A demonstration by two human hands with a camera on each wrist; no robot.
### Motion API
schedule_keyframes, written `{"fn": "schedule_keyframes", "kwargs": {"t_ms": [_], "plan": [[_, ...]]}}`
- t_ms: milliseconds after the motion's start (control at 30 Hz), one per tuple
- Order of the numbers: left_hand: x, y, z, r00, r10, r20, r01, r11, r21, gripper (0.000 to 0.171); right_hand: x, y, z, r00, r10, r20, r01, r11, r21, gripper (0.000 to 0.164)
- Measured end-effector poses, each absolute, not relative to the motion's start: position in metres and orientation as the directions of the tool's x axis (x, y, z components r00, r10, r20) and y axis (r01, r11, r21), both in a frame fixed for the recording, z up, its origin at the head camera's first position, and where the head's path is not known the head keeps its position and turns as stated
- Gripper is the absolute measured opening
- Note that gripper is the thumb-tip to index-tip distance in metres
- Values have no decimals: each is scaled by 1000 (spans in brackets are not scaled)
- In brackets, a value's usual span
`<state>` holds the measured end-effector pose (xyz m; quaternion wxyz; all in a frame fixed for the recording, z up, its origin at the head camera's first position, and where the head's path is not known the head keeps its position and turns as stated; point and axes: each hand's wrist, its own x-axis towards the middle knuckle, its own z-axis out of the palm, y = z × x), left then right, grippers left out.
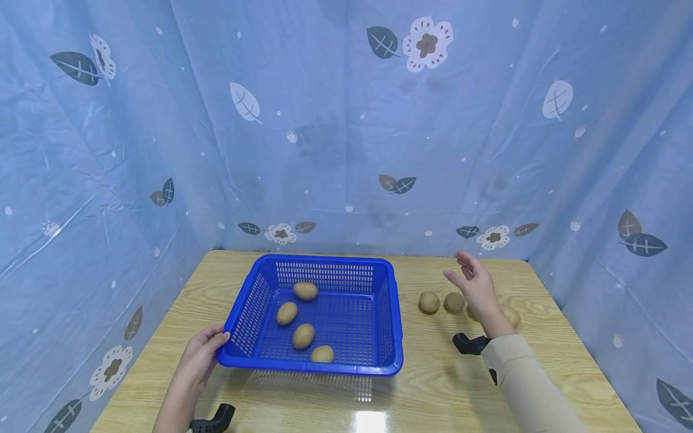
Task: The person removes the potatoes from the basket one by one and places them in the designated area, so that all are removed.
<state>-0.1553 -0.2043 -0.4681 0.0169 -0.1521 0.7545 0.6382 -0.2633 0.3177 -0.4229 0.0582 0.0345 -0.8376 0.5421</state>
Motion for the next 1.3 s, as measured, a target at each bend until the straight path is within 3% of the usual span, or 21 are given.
{"fn": "schedule_keyframes", "kwargs": {"t_ms": [500, 1300], "plan": [[-156, -204, -465, -955, -207, -211, -244, 148, 959, 44, -263, 261, -399, -946, -149, 288, -319, 271, -908, 61], [-154, -202, -466, -950, -213, -226, -262, 157, 952, 45, -268, 179, -403, -885, -388, 257, -309, 78, -948, 60]]}}
